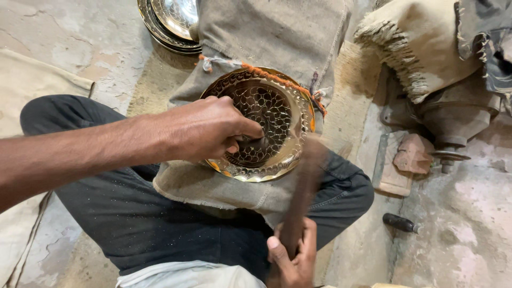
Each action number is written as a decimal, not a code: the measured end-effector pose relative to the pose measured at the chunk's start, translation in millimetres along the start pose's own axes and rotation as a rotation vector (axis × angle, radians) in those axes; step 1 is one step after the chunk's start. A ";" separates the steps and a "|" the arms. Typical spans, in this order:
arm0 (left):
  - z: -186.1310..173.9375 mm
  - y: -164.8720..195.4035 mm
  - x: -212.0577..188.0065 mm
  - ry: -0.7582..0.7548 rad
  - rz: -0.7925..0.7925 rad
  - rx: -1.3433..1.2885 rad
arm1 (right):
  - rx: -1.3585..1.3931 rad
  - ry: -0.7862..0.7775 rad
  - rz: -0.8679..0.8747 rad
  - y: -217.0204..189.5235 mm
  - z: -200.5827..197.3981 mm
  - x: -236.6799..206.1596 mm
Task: The person sits on the floor with a decorative brass plate resting on a sandbag on their lap. They hold a small punch against the plate's patterned surface and strike it with a wooden mallet, repositioning the punch across the design as they hammer.
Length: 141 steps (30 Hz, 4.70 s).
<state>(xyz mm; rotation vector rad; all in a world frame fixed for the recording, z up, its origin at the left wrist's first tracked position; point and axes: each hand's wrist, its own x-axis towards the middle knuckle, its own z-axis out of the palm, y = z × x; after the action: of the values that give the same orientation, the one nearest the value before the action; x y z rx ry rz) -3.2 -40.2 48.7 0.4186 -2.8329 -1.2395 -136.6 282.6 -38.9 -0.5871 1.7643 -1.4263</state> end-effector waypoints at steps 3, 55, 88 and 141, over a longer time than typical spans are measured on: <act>1.1 -0.2 2.7 -0.090 -0.095 0.058 | -0.461 -0.264 -0.105 -1.4 0.0 -0.1; -18.5 5.4 2.0 -0.112 -0.080 0.141 | -0.033 -0.127 0.060 6.2 22.0 -8.0; -23.3 1.1 4.0 -0.114 -0.023 0.208 | 0.040 -0.126 0.055 8.9 26.5 -9.4; -34.5 -2.0 6.4 -0.134 -0.055 0.365 | -0.066 -0.213 0.187 -15.2 39.9 -5.2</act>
<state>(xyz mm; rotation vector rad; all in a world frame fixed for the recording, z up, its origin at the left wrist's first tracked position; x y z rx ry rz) -4.5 -67.9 70.2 0.4378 -3.1893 -0.7791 -103.4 258.6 -25.7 -0.5705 1.6543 -1.1389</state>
